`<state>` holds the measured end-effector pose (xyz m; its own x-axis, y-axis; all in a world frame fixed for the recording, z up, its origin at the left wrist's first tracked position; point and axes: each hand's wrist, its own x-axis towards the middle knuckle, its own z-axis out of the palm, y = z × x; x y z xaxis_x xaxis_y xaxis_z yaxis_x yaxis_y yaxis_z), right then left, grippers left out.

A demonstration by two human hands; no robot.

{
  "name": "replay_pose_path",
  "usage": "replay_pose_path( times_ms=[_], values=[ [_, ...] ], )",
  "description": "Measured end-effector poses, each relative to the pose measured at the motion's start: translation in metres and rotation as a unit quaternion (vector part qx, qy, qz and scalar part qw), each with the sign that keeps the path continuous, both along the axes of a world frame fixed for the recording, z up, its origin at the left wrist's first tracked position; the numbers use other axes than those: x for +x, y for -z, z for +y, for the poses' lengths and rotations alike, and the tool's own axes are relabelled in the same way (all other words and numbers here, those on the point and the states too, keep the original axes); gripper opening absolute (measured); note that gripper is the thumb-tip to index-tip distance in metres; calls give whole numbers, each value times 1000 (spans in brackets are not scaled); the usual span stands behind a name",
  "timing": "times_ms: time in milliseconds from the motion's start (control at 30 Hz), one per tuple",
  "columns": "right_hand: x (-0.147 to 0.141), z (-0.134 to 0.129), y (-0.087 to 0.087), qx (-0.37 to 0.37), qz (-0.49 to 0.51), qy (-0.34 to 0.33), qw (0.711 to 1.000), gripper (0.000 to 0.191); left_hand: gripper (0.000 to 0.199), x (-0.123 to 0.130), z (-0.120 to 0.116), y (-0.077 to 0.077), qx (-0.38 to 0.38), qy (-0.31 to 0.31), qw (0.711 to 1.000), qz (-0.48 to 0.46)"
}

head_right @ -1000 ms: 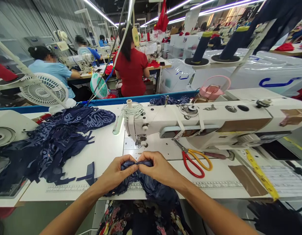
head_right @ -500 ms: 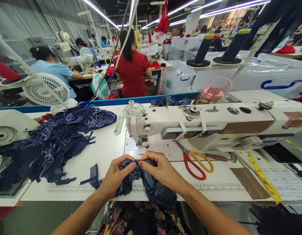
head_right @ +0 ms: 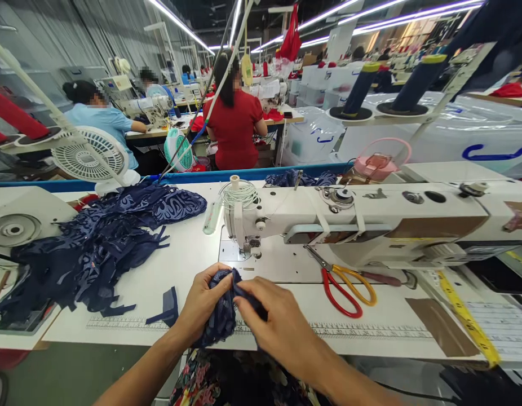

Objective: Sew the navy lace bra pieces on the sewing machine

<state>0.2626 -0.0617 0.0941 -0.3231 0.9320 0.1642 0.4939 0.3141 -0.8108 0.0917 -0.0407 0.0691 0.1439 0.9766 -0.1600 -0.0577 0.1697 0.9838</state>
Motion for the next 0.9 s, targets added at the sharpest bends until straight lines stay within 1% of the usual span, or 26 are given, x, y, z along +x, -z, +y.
replay_pose_path(
  times_ms=[67,133,200,267,300,333,433,500,567,667,800,900],
  values=[
    [-10,-7,4,12,3,-9,1000,25,28,3,-1,-1,-16,3,998,-60],
    [-17,-11,7,1,7,-23,1000,32,31,3,-3,-3,-19,-3,996,-92],
    [-18,-12,7,-28,10,-57,998,34,30,1,-4,-4,-18,-4,996,-83],
    [-15,-10,5,-62,17,-93,994,30,29,-3,-5,-3,-13,0,999,-51],
    [-13,-8,4,-76,25,-94,992,27,28,-5,-5,-3,-10,1,999,-35],
    [-11,-5,3,-85,34,-79,993,25,29,-7,-6,-2,-6,3,1000,-21],
    [-5,8,2,-74,54,8,996,17,29,-9,-5,-1,12,26,1000,8],
    [-5,17,3,-66,57,36,996,14,28,-10,-5,1,27,51,998,19],
    [-5,24,6,-86,65,34,994,14,26,-9,-5,2,44,66,996,38],
    [-4,29,11,-128,94,15,987,20,23,-10,-4,3,55,78,993,69],
    [-2,30,15,-169,134,-10,976,28,23,-11,-4,4,32,84,994,57],
    [-3,29,17,-192,156,-12,969,32,24,-11,-6,7,14,78,996,44]
  ],
)
